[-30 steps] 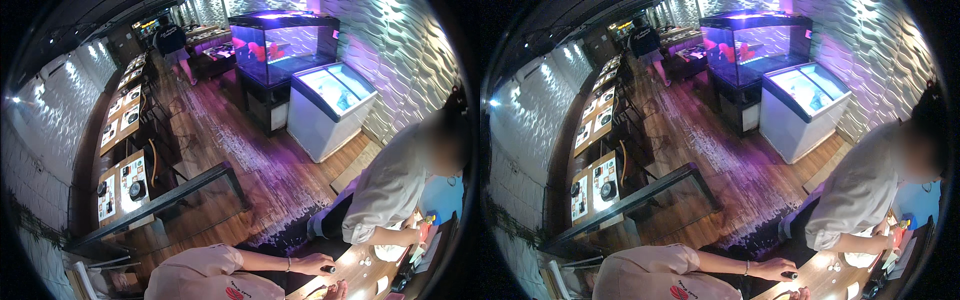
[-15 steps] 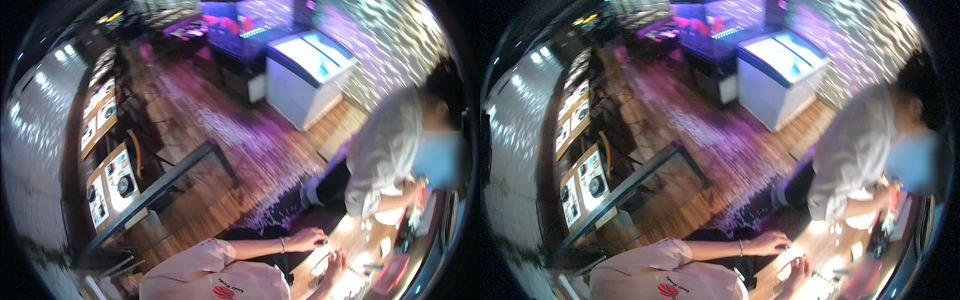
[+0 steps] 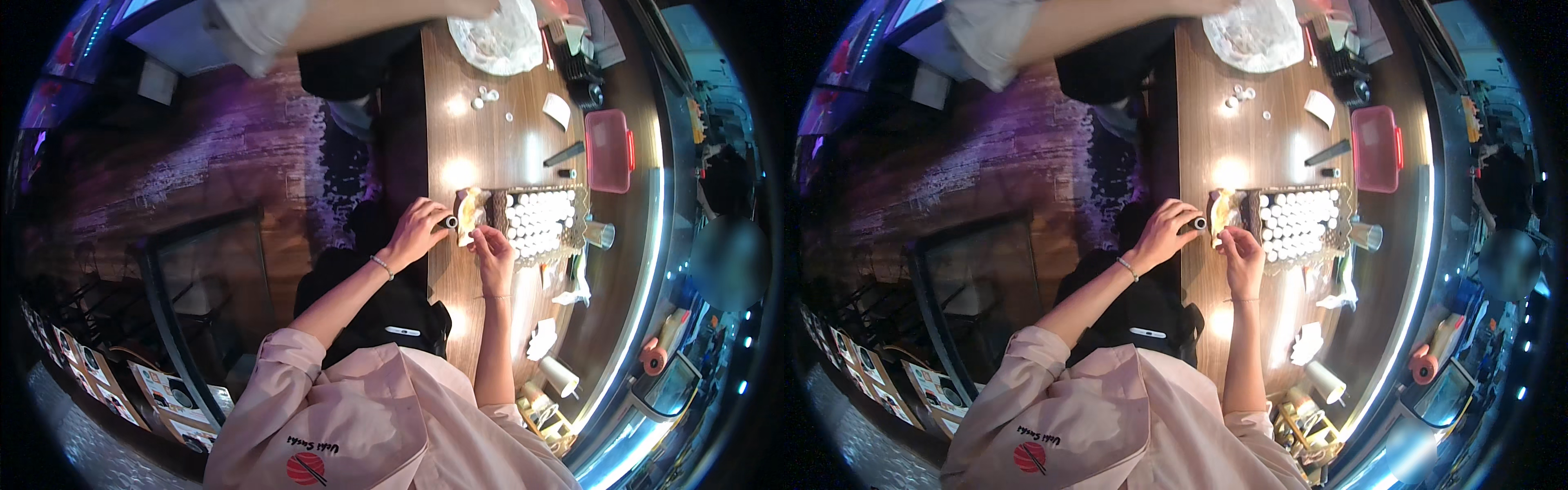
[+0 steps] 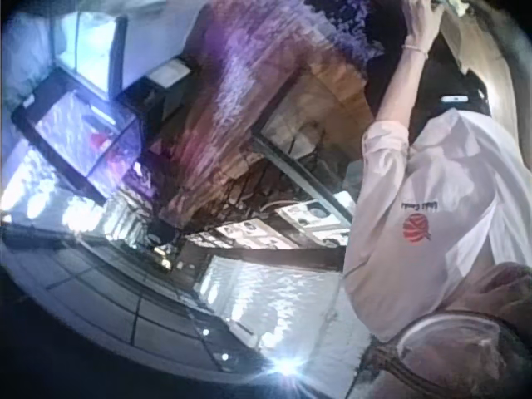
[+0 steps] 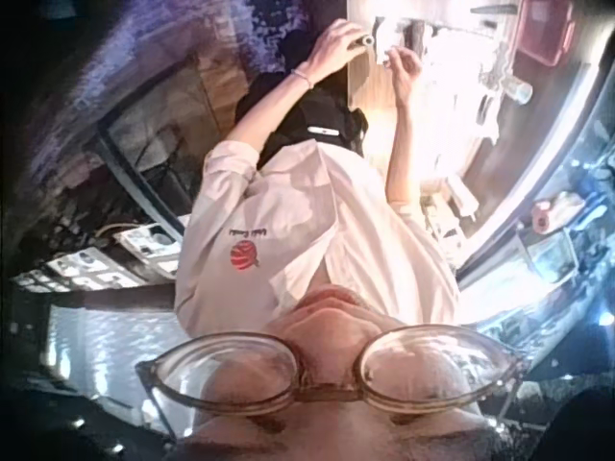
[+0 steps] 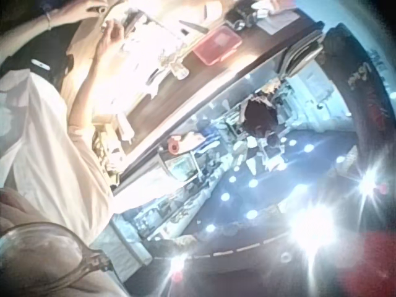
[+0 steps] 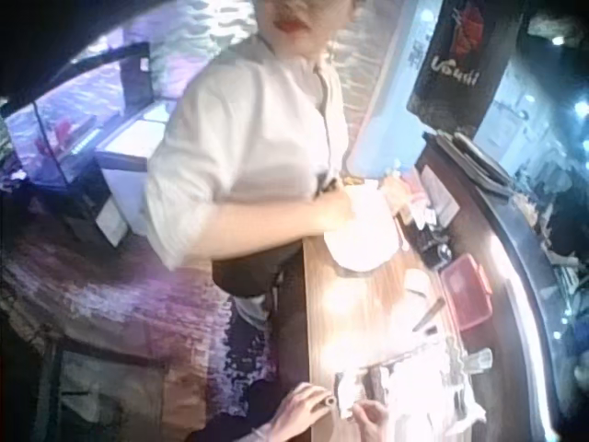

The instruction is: The person assembles small cylindrical capsules by hand at a restaurant counter. They repeatedly pick up black and white halves, press them together, and place the finished units into a tray. A coworker assists by handling similar items nearby.

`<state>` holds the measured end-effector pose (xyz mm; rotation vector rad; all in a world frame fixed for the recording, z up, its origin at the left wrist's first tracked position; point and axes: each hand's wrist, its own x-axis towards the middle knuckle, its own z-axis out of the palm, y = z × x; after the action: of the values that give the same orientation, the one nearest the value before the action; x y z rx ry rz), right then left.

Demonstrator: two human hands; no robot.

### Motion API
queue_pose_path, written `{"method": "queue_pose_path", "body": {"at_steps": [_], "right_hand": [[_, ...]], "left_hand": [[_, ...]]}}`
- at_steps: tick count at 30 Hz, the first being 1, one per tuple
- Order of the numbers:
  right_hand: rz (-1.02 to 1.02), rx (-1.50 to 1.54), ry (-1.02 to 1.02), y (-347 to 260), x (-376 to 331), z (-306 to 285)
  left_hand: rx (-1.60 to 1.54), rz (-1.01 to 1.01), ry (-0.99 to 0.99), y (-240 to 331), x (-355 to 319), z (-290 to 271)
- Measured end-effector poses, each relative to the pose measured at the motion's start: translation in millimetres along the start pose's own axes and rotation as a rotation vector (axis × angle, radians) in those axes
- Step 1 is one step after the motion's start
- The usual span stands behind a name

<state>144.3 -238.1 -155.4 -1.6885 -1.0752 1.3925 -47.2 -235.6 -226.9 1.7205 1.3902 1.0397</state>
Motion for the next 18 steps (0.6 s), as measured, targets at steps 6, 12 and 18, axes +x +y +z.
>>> {"method": "queue_pose_path", "body": {"at_steps": [6,12,18], "right_hand": [[0.051,-0.062,0.033,30,-1,6],[0.061,-0.104,0.004,42,9,6],[0.005,-0.094,-0.018,42,17,7]], "left_hand": [[0.053,0.009,-0.054,-13,-7,18],[0.064,0.001,-0.044,-18,-9,25],[0.038,-0.008,-0.033,-24,-11,28]]}}
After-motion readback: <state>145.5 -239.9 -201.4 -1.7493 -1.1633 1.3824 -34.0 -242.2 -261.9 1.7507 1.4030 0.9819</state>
